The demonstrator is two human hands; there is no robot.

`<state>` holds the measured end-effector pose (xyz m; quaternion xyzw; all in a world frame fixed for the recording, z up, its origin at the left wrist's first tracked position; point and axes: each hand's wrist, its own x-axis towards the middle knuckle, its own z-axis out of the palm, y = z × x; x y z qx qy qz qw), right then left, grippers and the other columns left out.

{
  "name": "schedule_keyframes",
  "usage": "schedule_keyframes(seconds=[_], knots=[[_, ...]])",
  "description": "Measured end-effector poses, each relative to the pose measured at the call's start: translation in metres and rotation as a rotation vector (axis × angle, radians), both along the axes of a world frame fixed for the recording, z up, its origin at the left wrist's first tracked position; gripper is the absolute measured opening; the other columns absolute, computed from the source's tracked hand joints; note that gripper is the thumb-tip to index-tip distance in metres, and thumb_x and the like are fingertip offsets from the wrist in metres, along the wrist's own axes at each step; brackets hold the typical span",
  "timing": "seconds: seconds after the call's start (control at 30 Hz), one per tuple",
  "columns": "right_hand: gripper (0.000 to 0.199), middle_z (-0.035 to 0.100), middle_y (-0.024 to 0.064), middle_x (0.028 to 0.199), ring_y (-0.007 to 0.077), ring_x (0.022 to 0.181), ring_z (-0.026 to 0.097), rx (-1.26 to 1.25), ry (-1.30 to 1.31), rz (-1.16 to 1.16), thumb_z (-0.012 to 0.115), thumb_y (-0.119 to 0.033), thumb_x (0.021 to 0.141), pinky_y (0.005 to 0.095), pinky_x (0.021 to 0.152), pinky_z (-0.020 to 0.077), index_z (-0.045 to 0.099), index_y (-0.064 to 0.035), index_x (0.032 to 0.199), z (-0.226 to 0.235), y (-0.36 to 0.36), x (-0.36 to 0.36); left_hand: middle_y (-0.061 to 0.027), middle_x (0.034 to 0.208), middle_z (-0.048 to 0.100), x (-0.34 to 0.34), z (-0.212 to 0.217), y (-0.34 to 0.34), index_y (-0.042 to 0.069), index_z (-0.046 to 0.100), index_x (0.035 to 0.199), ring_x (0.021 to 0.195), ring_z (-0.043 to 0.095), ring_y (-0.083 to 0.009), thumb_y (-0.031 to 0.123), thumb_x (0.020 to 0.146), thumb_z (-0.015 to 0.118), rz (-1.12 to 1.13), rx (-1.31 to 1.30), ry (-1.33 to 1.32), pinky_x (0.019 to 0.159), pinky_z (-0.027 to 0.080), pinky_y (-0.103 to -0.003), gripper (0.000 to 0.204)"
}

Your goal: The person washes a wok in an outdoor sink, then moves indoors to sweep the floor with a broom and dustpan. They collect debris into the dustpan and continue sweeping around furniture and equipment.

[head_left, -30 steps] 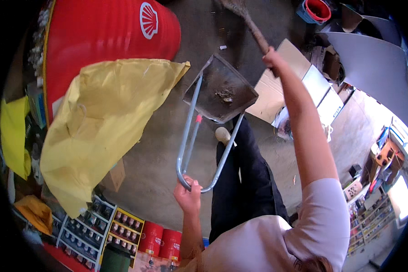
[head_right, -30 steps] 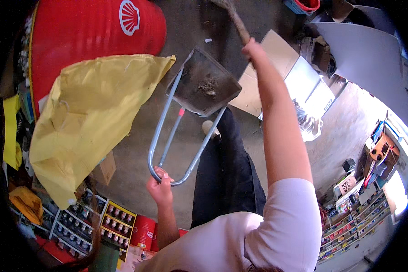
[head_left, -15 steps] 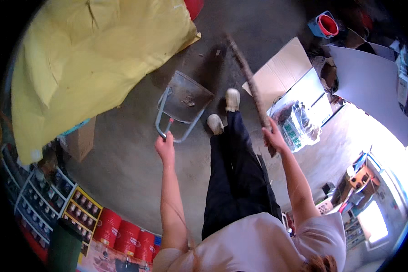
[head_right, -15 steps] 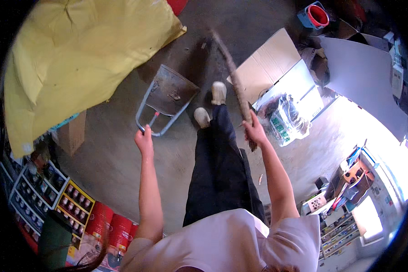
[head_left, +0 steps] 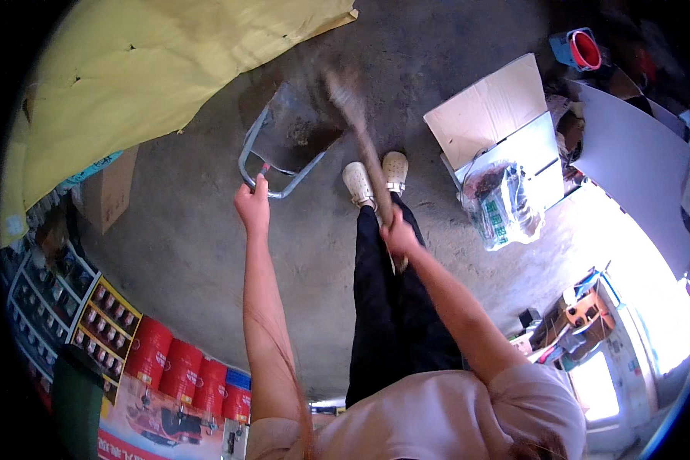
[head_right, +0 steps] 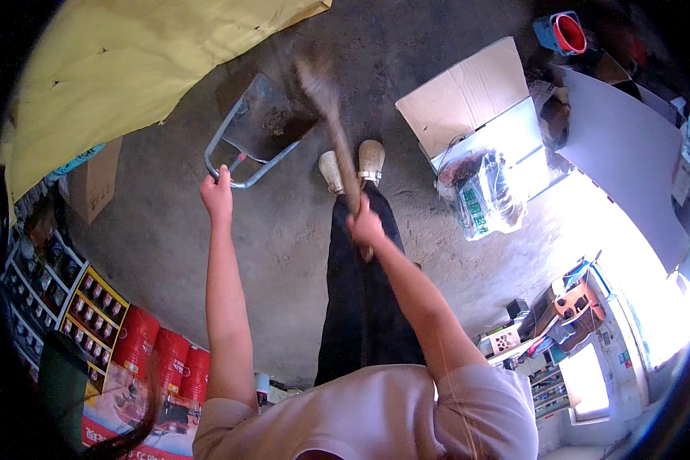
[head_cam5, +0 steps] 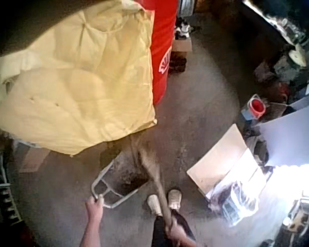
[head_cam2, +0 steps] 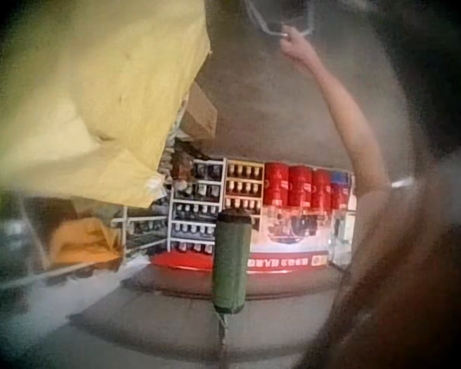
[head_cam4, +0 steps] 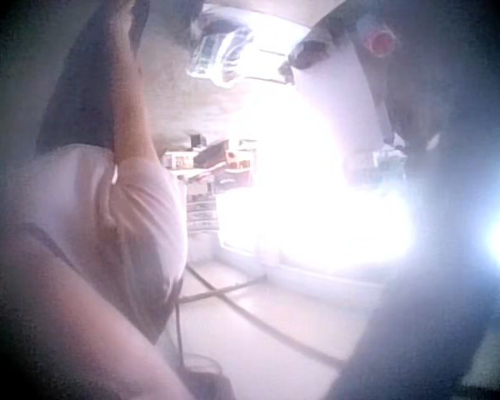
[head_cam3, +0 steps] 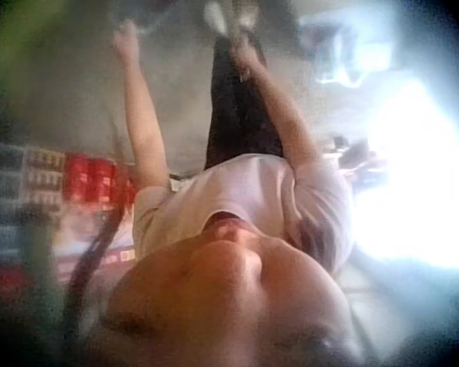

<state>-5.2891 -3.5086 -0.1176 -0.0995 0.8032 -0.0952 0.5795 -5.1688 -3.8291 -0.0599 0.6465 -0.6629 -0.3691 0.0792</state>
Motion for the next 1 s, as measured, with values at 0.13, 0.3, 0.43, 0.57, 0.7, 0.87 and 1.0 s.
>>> schedule_keyframes(seconds=[0.13,0.3,0.43,0.57,0.7,0.87,1.0], knots=[[0.066,0.054,0.0059,0.070,0.0151,0.053,0.054,-0.120,-0.540,-0.543,0.056,-0.017,0.087,0.0301,0.048,0.0470,0.019,-0.0148,0.142,0.121,0.024,0.022,-0.0114,0.055,0.054,0.015,-0.002,0.000,-0.007,0.056,0.066,0.053,0.048,-0.0162,0.028,0.081,0.062,0.050,0.002,0.012,0.053,0.039,-0.036,0.038],[0.064,0.054,0.0070,0.071,0.0150,0.051,0.052,-0.145,-0.397,-0.748,0.055,-0.018,0.088,0.0296,0.047,0.0461,0.019,-0.0182,0.142,0.162,0.013,-0.009,-0.0113,0.056,0.055,0.023,-0.010,-0.002,-0.006,0.056,0.065,0.053,0.048,-0.0163,0.030,0.080,0.062,-0.019,0.009,-0.040,0.053,0.040,-0.035,0.040],[0.061,0.062,0.0171,0.077,0.0285,0.061,0.063,-0.075,-0.078,-0.574,0.055,-0.026,0.084,0.0393,0.055,0.0515,0.023,-0.0135,0.135,0.061,-0.039,-0.069,-0.0119,0.061,0.058,0.020,0.011,-0.003,-0.006,0.058,0.071,0.056,0.049,-0.0165,0.032,0.082,0.061,-0.015,0.027,-0.109,0.055,0.040,-0.035,0.040],[0.060,0.063,0.0203,0.079,0.0309,0.067,0.065,0.133,0.126,-0.388,0.058,-0.027,0.080,0.0411,0.059,0.0532,0.028,-0.0087,0.129,-0.002,-0.004,-0.013,-0.0120,0.064,0.060,0.000,-0.016,0.005,-0.007,0.061,0.076,0.059,0.052,-0.0183,0.032,0.083,0.060,-0.129,0.003,-0.039,0.058,0.042,-0.036,0.040],[0.052,0.056,0.0105,0.071,0.0194,0.054,0.058,-0.207,-0.650,-0.757,0.055,-0.018,0.085,0.0324,0.048,0.0483,0.030,-0.0101,0.130,0.080,-0.007,0.040,-0.0132,0.066,0.061,0.032,-0.008,-0.006,-0.007,0.062,0.078,0.060,0.054,-0.0203,0.032,0.083,0.060,-0.081,0.019,-0.098,0.060,0.043,-0.036,0.040],[0.042,0.049,0.0058,0.069,0.0147,0.046,0.050,-0.400,-0.542,-1.059,0.050,-0.016,0.090,0.0292,0.041,0.0431,0.033,-0.0095,0.128,0.131,-0.019,0.027,-0.0133,0.067,0.062,0.033,-0.003,-0.007,-0.006,0.062,0.078,0.061,0.055,-0.0207,0.034,0.083,0.060,-0.126,0.048,-0.114,0.060,0.042,-0.036,0.040],[0.025,0.048,0.0050,0.066,0.0144,0.047,0.049,-0.391,-0.354,-1.229,0.051,-0.020,0.091,0.0274,0.040,0.0435,0.039,-0.0088,0.110,0.096,-0.037,-0.041,-0.0115,0.065,0.061,0.051,-0.029,0.000,-0.004,0.063,0.075,0.060,0.055,-0.0198,0.033,0.082,0.060,-0.139,0.087,-0.101,0.058,0.042,-0.036,0.038]])
